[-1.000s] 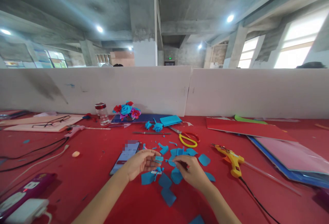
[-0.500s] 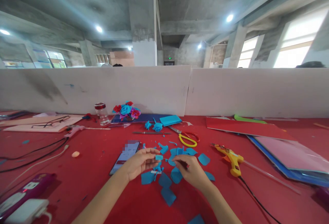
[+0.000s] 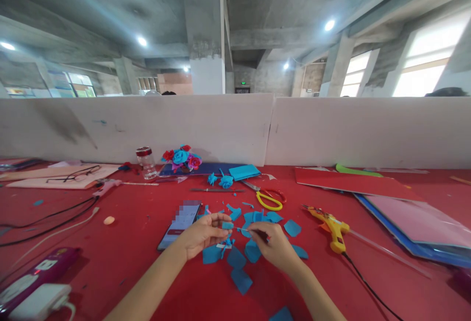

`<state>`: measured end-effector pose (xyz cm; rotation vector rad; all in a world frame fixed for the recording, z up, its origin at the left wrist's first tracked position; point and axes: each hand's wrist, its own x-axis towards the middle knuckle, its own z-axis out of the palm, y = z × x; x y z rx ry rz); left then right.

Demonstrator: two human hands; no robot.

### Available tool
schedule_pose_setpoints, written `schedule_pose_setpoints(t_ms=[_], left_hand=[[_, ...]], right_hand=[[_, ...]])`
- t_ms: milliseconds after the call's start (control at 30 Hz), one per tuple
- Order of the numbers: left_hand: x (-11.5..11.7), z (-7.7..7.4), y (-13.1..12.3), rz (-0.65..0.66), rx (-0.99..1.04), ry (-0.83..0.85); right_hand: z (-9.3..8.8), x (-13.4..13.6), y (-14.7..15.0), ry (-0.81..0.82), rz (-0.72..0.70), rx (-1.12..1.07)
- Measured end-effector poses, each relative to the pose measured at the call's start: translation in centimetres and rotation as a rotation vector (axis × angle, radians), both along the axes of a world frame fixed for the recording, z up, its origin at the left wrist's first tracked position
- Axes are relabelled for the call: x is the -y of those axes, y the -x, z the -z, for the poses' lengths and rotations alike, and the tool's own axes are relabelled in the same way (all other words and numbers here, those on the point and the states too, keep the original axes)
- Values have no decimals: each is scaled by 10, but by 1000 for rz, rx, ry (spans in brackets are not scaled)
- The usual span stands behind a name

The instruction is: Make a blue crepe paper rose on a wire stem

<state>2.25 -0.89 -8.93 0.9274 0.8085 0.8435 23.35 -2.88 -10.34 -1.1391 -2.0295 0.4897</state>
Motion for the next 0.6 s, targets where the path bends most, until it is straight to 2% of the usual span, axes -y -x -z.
schedule_pose_setpoints(t_ms=[233,600], left_hand=[[0,2,0,0,-33,-19],[1,-10,2,-10,0,48]], right_hand=[[0,0,1,-2,7,-4],[-3,-1,-2,-18,9,1]])
